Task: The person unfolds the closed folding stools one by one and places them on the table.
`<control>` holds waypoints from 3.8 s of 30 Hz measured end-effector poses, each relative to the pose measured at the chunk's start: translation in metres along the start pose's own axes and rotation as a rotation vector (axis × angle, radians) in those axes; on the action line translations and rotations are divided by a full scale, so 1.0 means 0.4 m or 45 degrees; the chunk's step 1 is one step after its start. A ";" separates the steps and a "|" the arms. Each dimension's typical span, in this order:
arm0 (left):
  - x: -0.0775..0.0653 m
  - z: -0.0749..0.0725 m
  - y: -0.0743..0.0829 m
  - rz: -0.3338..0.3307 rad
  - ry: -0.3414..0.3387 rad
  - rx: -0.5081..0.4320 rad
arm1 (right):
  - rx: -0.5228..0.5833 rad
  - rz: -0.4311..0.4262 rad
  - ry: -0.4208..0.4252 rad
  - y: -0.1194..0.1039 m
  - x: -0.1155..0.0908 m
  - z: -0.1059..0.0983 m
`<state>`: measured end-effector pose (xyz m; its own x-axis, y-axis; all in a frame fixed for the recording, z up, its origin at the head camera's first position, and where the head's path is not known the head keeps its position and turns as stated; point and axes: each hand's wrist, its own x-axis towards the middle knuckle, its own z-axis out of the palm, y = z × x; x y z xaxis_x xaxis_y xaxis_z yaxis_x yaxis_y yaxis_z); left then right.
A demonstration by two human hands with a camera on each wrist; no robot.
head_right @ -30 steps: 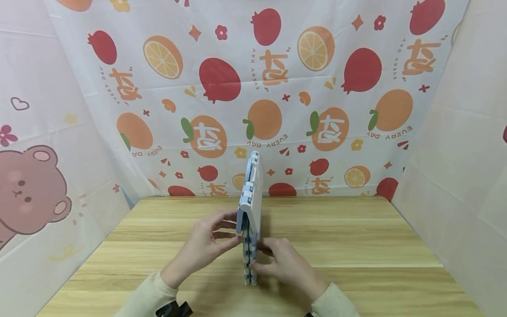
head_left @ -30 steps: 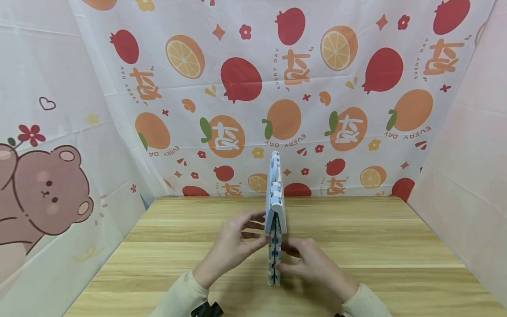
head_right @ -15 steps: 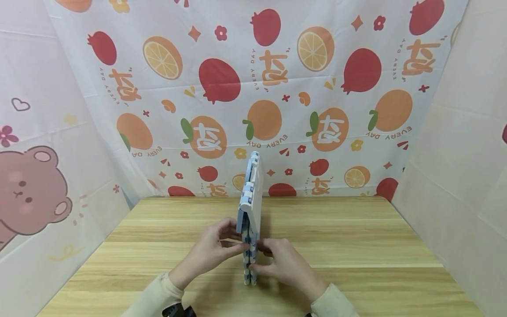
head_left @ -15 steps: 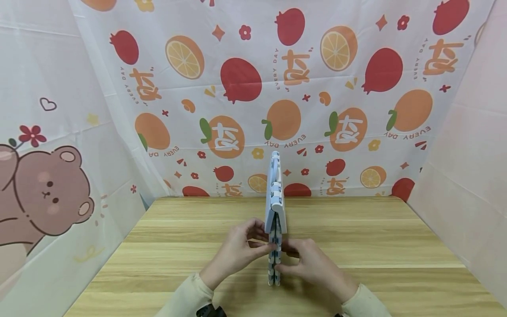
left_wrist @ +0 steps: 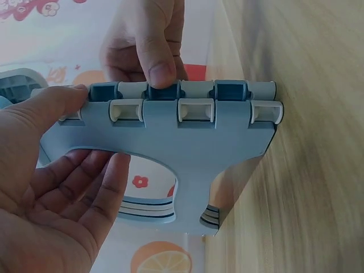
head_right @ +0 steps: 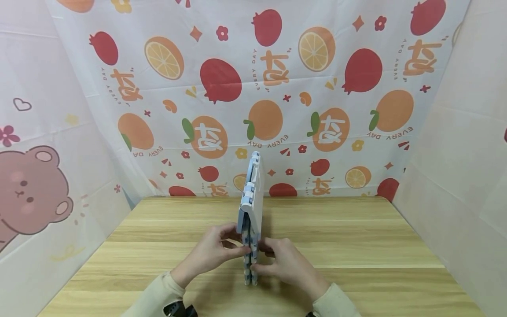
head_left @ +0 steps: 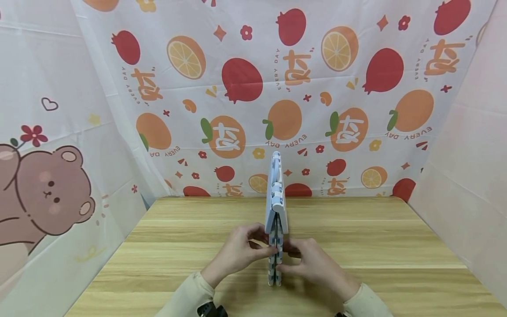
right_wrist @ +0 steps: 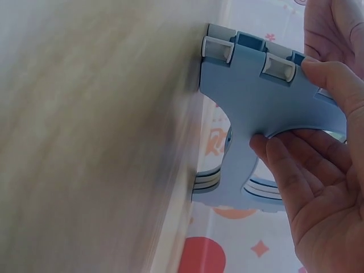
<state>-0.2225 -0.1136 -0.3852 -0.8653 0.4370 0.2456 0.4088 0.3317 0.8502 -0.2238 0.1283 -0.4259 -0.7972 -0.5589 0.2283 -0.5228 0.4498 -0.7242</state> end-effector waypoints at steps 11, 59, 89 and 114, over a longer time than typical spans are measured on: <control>0.001 -0.017 -0.011 0.024 -0.044 0.041 | -0.057 -0.027 -0.033 0.014 -0.003 -0.036; -0.001 -0.110 -0.026 0.012 -0.280 0.015 | 0.057 0.150 -0.247 0.007 -0.067 -0.215; 0.003 -0.141 -0.021 0.019 -0.338 0.025 | -0.132 0.170 -0.170 0.018 -0.088 -0.305; 0.133 -0.125 0.100 0.138 -0.090 0.630 | -0.402 0.061 0.046 -0.108 0.039 -0.300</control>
<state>-0.2667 -0.1190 -0.3148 -0.7953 0.5409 0.2737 0.5986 0.6297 0.4951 -0.2500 0.1839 -0.3129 -0.8305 -0.5092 0.2257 -0.5475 0.6722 -0.4984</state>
